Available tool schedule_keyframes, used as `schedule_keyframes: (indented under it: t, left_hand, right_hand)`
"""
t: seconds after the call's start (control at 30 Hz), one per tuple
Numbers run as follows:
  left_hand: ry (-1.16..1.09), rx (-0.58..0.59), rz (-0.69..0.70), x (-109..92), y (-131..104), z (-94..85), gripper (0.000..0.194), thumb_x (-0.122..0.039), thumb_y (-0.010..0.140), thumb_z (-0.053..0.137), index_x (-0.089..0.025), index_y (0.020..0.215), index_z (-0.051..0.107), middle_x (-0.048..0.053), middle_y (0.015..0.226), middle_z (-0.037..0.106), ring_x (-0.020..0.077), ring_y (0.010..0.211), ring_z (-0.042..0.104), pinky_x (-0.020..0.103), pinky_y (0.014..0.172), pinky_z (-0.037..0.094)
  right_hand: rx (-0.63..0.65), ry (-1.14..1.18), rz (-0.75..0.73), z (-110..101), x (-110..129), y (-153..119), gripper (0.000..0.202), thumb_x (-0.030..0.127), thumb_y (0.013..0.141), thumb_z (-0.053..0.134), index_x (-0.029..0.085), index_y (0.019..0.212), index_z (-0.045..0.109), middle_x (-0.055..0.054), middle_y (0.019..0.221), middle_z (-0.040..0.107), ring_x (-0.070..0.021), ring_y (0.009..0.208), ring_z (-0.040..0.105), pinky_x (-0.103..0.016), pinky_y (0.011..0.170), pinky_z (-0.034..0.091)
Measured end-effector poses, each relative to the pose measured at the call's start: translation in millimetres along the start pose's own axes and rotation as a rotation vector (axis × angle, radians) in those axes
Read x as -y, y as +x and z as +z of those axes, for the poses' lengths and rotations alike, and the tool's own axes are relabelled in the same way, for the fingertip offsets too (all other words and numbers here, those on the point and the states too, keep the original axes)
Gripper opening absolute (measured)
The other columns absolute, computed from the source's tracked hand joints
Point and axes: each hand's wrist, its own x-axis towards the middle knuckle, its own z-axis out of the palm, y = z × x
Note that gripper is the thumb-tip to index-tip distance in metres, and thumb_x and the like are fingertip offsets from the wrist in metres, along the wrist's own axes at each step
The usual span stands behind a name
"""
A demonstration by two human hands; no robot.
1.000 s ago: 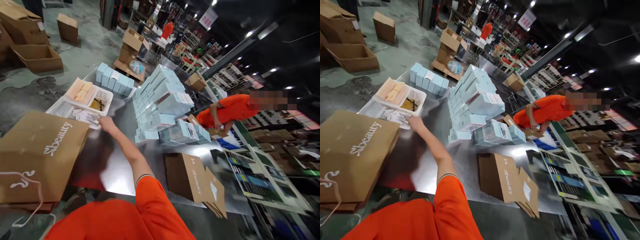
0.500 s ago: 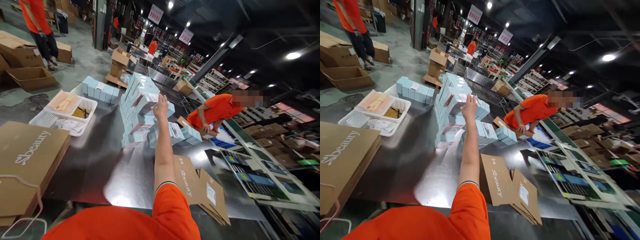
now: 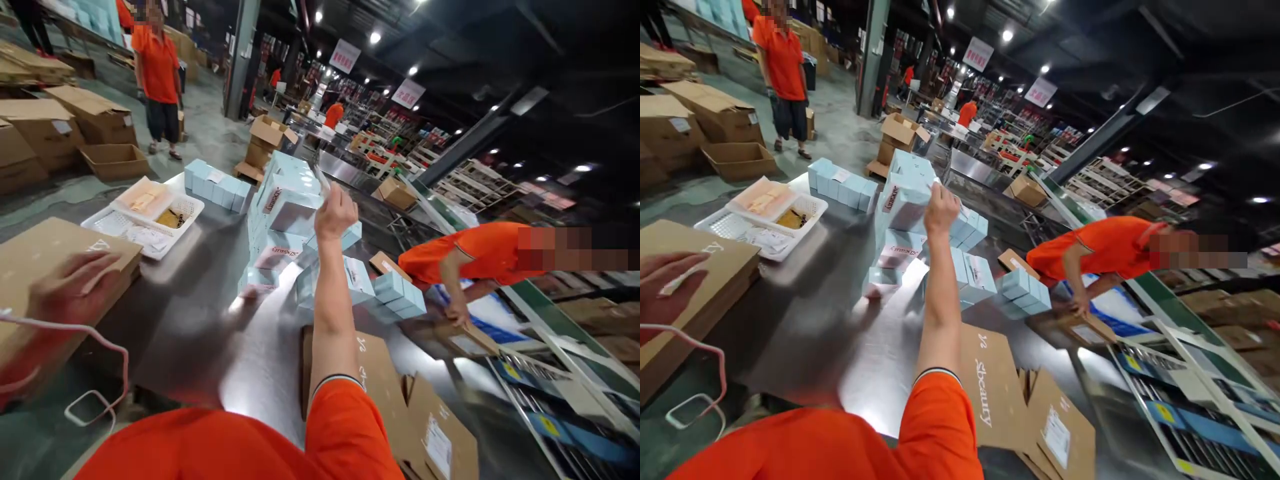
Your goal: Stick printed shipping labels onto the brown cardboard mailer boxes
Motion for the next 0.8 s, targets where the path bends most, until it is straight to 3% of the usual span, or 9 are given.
schedule_keyframes:
  t: [0.07, 0.13, 0.23, 0.3, 0.37, 0.43, 0.5, 0.63, 0.8]
  left_hand:
    - [-0.028, -0.075, 0.048, -26.6, -6.4, 6.8, 0.024, -0.042, 0.108, 0.074, -0.023, 0.117, 0.085, 0.002, 0.119, 0.086, 0.0199, 0.103, 0.082, 0.029, 0.102, 0.064]
    - [-0.195, 0.058, 0.034, -65.6, -6.0, 18.2, 0.028, -0.039, 0.110, 0.073, -0.024, 0.132, 0.081, 0.001, 0.128, 0.085, 0.0205, 0.115, 0.081, 0.031, 0.110, 0.062]
    - [-0.454, 0.373, 0.062, -126.6, -4.6, 45.6, 0.082, -0.048, 0.097, 0.088, -0.011, 0.164, 0.060, 0.020, 0.171, 0.059, 0.0376, 0.161, 0.055, 0.049, 0.138, 0.042]
    - [-0.572, 0.505, 0.024, -156.3, -10.8, 66.3, 0.114, -0.044, 0.084, 0.098, -0.001, 0.175, 0.043, 0.031, 0.184, 0.035, 0.0455, 0.172, 0.037, 0.055, 0.142, 0.033]
    - [-0.660, 0.565, -0.099, -171.5, -22.6, 81.4, 0.105, -0.034, 0.086, 0.094, 0.001, 0.172, 0.046, 0.034, 0.181, 0.038, 0.0478, 0.168, 0.042, 0.058, 0.139, 0.037]
    - [-0.766, 0.616, -0.282, -172.2, -34.6, 85.2, 0.067, -0.029, 0.097, 0.080, -0.001, 0.156, 0.064, 0.029, 0.161, 0.065, 0.0460, 0.152, 0.063, 0.057, 0.130, 0.048]
    - [-0.957, 0.691, -0.509, -163.0, -42.2, 76.0, 0.041, -0.026, 0.101, 0.071, -0.004, 0.136, 0.075, 0.022, 0.136, 0.081, 0.0416, 0.131, 0.077, 0.054, 0.117, 0.059]
    - [-1.411, 0.841, -0.779, -141.0, -45.6, 34.9, 0.040, -0.017, 0.100, 0.066, 0.000, 0.137, 0.070, 0.017, 0.127, 0.085, 0.0295, 0.116, 0.084, 0.042, 0.103, 0.064]
    - [-1.483, 0.818, -0.867, -133.6, -47.3, 0.4, 0.047, 0.001, 0.091, 0.048, 0.004, 0.134, 0.067, 0.016, 0.120, 0.086, 0.0235, 0.113, 0.085, 0.034, 0.097, 0.062]
  right_hand:
    - [-0.240, 0.132, 0.005, -12.8, 2.0, -25.9, 0.050, 0.021, 0.115, 0.038, 0.012, 0.144, 0.077, -0.025, 0.129, 0.079, -0.0327, 0.120, 0.075, -0.044, 0.102, 0.057]
    - [-0.354, 0.331, -0.021, -25.7, 14.2, -67.5, 0.047, 0.032, 0.115, 0.041, 0.016, 0.134, 0.080, -0.019, 0.110, 0.078, -0.0303, 0.103, 0.076, -0.041, 0.092, 0.061]
    - [-0.245, 0.643, 0.009, -39.3, 57.2, -151.2, 0.037, 0.044, 0.110, 0.052, 0.024, 0.104, 0.083, -0.007, 0.077, 0.067, -0.0246, 0.073, 0.066, -0.037, 0.073, 0.061]
    - [-0.076, 0.850, 0.086, -42.2, 95.6, -206.4, 0.039, 0.049, 0.108, 0.055, 0.026, 0.086, 0.078, -0.002, 0.065, 0.058, -0.0219, 0.062, 0.058, -0.037, 0.066, 0.060]
    - [0.116, 1.078, 0.184, -40.4, 127.6, -248.6, 0.038, 0.054, 0.105, 0.060, 0.025, 0.087, 0.078, -0.002, 0.069, 0.065, -0.0213, 0.064, 0.062, -0.038, 0.068, 0.063]
    - [0.275, 1.307, 0.291, -36.9, 141.3, -274.5, 0.042, 0.062, 0.100, 0.066, 0.023, 0.100, 0.082, -0.005, 0.085, 0.076, -0.0224, 0.071, 0.070, -0.039, 0.069, 0.065]
    - [0.319, 1.422, 0.397, -35.2, 135.6, -288.2, 0.050, 0.067, 0.094, 0.071, 0.021, 0.110, 0.083, -0.009, 0.100, 0.082, -0.0245, 0.080, 0.075, -0.038, 0.067, 0.064]
    - [0.227, 1.254, 0.457, -39.5, 109.1, -302.0, 0.037, 0.057, 0.087, 0.077, 0.022, 0.099, 0.082, -0.009, 0.096, 0.080, -0.0238, 0.087, 0.073, -0.033, 0.067, 0.058]
    - [0.385, 1.284, 0.135, -38.6, 128.8, -315.3, 0.020, 0.044, 0.087, 0.081, 0.024, 0.091, 0.083, -0.007, 0.096, 0.077, -0.0230, 0.089, 0.069, -0.033, 0.068, 0.054]
